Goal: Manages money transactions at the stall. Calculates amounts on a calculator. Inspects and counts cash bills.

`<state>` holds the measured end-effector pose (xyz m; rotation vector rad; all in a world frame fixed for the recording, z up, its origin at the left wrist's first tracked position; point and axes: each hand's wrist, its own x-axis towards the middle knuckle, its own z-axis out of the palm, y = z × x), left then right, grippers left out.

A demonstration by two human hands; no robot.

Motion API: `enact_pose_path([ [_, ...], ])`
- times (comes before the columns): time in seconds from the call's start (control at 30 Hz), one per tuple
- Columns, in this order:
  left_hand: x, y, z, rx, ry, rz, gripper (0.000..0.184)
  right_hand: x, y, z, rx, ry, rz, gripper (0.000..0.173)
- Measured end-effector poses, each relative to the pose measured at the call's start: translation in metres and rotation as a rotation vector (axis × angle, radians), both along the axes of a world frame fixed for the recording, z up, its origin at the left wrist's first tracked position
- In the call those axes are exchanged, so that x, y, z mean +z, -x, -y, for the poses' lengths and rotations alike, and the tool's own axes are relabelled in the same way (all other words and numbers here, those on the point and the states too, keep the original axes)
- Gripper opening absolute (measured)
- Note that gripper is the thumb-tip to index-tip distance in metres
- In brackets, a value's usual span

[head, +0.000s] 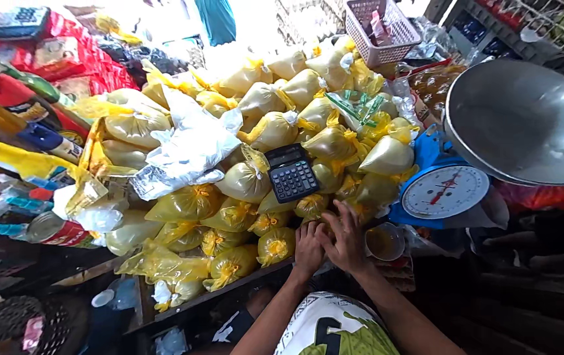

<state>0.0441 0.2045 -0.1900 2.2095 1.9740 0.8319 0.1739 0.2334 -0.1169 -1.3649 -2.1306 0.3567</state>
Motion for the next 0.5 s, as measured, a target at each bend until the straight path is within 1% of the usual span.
enact_pose_path([
  [0.07,0.0,0.0,-0.001,0.002,0.033,-0.007,0.041,-0.012,-0.011,0.03,0.0,0.05,-0.01,0.063],
  [0.17,-0.003,0.001,-0.005,0.01,0.009,0.038,0.038,-0.029,-0.018,0.073,-0.032,0.062,-0.06,0.054],
  [0.27,-0.003,0.003,-0.005,-0.016,-0.011,0.108,0.036,-0.039,-0.03,0.098,-0.089,0.105,-0.056,0.048],
  [0.37,-0.003,0.005,-0.003,-0.051,-0.027,0.159,0.034,-0.048,-0.052,0.117,-0.211,0.184,-0.007,0.041],
  [0.43,-0.002,0.004,-0.003,-0.061,-0.026,0.16,0.038,-0.065,-0.071,0.136,-0.286,0.281,0.011,0.038],
  [0.47,-0.001,0.003,-0.004,-0.065,-0.013,0.152,0.042,-0.076,-0.082,0.148,-0.322,0.374,0.032,0.039],
  [0.5,0.0,0.003,-0.006,-0.07,0.015,0.139,0.046,-0.086,-0.092,0.162,-0.362,0.518,0.058,0.041],
])
